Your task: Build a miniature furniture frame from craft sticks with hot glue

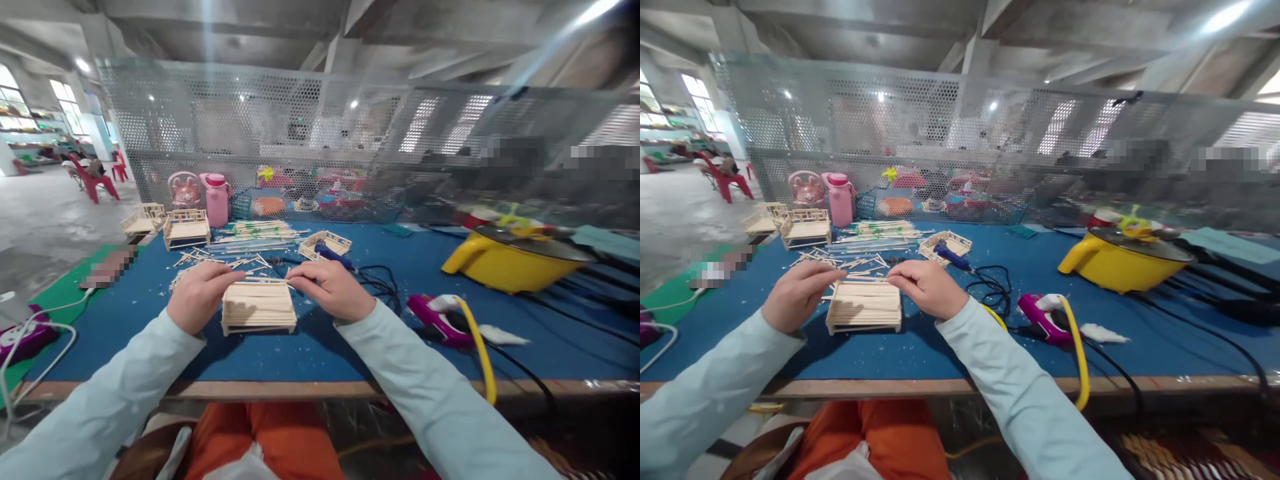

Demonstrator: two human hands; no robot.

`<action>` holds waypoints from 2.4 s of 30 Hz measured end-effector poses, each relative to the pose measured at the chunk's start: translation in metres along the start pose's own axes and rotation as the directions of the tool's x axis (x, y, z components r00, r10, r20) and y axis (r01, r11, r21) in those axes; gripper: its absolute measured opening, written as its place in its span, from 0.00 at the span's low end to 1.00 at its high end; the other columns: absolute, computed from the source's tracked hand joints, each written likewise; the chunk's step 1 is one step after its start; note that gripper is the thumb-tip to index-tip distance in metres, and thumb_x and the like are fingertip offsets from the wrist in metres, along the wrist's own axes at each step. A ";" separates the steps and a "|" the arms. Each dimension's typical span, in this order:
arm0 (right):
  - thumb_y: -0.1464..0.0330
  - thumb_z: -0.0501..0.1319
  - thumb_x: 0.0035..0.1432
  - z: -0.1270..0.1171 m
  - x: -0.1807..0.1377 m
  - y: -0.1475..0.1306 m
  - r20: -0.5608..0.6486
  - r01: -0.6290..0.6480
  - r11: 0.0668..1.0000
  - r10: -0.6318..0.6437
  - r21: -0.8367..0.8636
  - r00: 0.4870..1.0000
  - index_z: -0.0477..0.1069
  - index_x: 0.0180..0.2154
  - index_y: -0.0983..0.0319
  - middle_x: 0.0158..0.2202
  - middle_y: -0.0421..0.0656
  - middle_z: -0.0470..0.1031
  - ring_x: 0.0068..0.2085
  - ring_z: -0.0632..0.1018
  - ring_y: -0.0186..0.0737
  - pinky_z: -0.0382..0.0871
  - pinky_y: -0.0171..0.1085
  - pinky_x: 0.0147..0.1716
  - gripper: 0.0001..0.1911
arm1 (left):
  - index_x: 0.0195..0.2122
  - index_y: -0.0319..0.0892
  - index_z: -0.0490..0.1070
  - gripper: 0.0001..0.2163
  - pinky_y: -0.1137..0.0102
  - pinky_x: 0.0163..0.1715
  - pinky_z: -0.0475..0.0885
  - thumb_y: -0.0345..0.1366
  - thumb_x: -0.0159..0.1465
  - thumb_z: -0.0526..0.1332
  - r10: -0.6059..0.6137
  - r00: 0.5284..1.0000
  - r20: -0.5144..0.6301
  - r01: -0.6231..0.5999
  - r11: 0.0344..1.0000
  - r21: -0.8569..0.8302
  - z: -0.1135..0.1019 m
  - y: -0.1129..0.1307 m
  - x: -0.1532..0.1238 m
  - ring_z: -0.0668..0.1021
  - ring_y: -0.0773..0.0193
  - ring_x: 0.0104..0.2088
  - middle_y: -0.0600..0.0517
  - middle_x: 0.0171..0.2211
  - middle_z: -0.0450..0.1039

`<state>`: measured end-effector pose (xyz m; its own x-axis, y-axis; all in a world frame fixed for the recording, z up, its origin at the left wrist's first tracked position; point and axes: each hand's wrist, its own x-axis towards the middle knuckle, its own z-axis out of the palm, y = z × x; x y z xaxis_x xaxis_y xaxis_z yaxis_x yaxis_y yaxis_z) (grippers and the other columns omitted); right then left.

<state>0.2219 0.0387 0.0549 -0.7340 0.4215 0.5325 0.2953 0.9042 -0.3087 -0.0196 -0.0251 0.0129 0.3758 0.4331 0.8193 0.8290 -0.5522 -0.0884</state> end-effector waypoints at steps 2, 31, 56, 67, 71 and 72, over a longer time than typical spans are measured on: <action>0.68 0.54 0.57 -0.001 0.008 0.009 -0.002 -0.014 1.000 0.014 -0.008 1.000 0.73 0.33 0.64 0.28 0.43 0.77 0.29 0.75 0.34 0.66 0.32 0.30 0.10 | 0.38 0.41 0.73 0.11 0.71 0.34 0.70 0.29 0.62 0.52 0.011 0.999 -0.049 -0.011 1.000 -0.008 0.005 -0.007 0.010 0.75 0.65 0.34 0.48 0.33 0.75; 0.66 0.56 0.56 0.030 -0.002 0.051 -0.355 -0.116 0.991 0.087 -0.064 0.931 0.72 0.31 0.62 0.28 0.44 0.75 0.31 0.74 0.38 0.67 0.37 0.33 0.09 | 0.33 0.39 0.76 0.11 0.70 0.35 0.69 0.39 0.58 0.57 -0.573 0.819 0.028 0.554 0.776 -0.301 0.023 -0.029 -0.008 0.75 0.64 0.33 0.48 0.31 0.75; 0.68 0.56 0.53 0.025 -0.008 0.053 -0.317 -0.180 0.984 0.167 -0.012 0.934 0.69 0.27 0.62 0.25 0.41 0.72 0.26 0.70 0.35 0.64 0.35 0.27 0.06 | 0.35 0.40 0.77 0.12 0.71 0.34 0.71 0.39 0.59 0.56 -0.568 0.821 0.055 0.566 0.799 -0.201 0.028 -0.029 -0.013 0.76 0.63 0.35 0.48 0.34 0.77; 0.70 0.56 0.53 0.027 -0.007 0.054 -0.289 -0.163 0.987 0.155 -0.001 0.945 0.70 0.27 0.63 0.26 0.42 0.73 0.26 0.71 0.35 0.65 0.35 0.28 0.06 | 0.34 0.41 0.77 0.11 0.73 0.28 0.70 0.39 0.58 0.56 -0.582 0.812 0.046 0.580 0.795 -0.179 0.029 -0.028 -0.013 0.76 0.65 0.33 0.49 0.32 0.77; 0.70 0.56 0.53 0.028 -0.007 0.055 -0.291 -0.152 0.988 0.142 -0.010 0.946 0.71 0.28 0.63 0.26 0.42 0.73 0.27 0.71 0.35 0.65 0.35 0.28 0.06 | 0.34 0.41 0.77 0.12 0.74 0.27 0.69 0.39 0.58 0.56 -0.588 0.807 0.049 0.587 0.789 -0.181 0.029 -0.028 -0.013 0.76 0.65 0.33 0.49 0.33 0.76; 0.70 0.56 0.53 0.028 -0.007 0.055 -0.290 -0.149 0.989 0.141 -0.009 0.947 0.71 0.28 0.63 0.26 0.43 0.73 0.27 0.71 0.35 0.65 0.35 0.29 0.06 | 0.34 0.40 0.77 0.12 0.74 0.27 0.69 0.39 0.58 0.56 -0.591 0.805 0.050 0.589 0.787 -0.184 0.029 -0.028 -0.013 0.76 0.65 0.33 0.49 0.33 0.76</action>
<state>0.2266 0.0834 0.0120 -0.4761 0.5462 0.6892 0.4069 0.8316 -0.3780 -0.0357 0.0053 -0.0112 -0.1668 0.7103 0.6838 0.7977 -0.3104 0.5170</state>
